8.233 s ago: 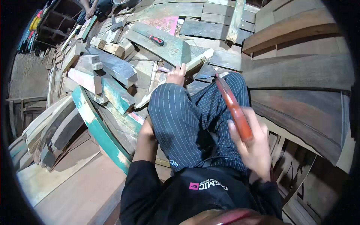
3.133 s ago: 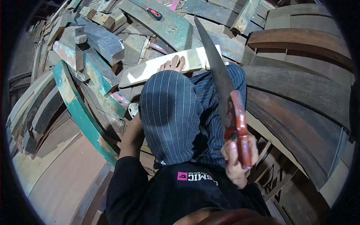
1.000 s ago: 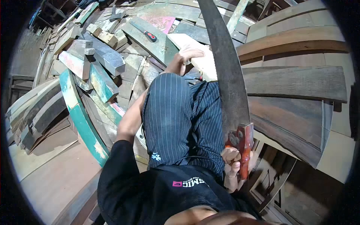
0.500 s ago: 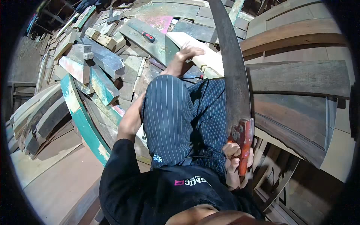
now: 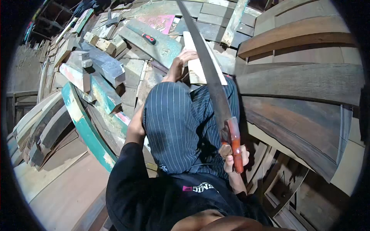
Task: Using a hand saw to cut a small wooden board in a woodworking shop.
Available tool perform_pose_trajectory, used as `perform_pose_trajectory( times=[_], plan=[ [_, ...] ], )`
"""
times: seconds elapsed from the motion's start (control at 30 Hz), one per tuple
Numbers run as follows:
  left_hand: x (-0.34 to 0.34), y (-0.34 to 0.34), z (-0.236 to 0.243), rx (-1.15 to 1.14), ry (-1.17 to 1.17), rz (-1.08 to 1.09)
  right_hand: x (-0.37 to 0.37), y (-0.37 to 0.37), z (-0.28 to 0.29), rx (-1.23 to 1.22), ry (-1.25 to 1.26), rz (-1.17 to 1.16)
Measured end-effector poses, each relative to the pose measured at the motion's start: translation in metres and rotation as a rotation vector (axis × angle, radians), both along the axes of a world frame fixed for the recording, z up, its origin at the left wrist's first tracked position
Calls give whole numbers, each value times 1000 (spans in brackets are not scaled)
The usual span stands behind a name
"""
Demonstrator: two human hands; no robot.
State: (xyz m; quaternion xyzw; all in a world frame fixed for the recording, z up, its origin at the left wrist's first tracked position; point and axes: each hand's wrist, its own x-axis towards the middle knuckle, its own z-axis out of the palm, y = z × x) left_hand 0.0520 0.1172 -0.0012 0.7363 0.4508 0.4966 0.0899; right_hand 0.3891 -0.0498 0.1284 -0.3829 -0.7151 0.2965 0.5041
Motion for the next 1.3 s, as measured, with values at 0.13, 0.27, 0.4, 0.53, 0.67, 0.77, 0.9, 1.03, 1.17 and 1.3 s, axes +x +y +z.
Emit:
perform_pose_trajectory(
  times=[0.13,0.27,0.4,0.53,0.67,0.77,0.9,1.03,1.17,1.3],
  plan=[
    [-25,-21,-22,-124,82,57,-9,-2,-5,-112,36,134],
    [-54,-24,-33,-153,352,103,-9,-3,-6,-141,-7,172],
    [-77,-7,-42,-116,670,157,-12,3,0,-119,-59,86],
    [-101,25,-51,-177,586,234,-19,15,0,-199,5,41],
    [-117,41,-56,-195,594,298,-24,20,-9,-325,131,65],
    [-119,42,-57,-210,619,326,-25,18,-21,-552,299,108],
    [-112,41,-55,-228,609,328,-21,19,-37,-409,95,73],
    [-108,38,-50,-315,678,335,-20,16,-37,-458,206,134],
    [-98,23,-42,-361,641,388,-23,15,-32,-458,215,165],
    [-72,-17,-32,-302,52,667,-22,13,-31,-403,145,189]
  ],
)
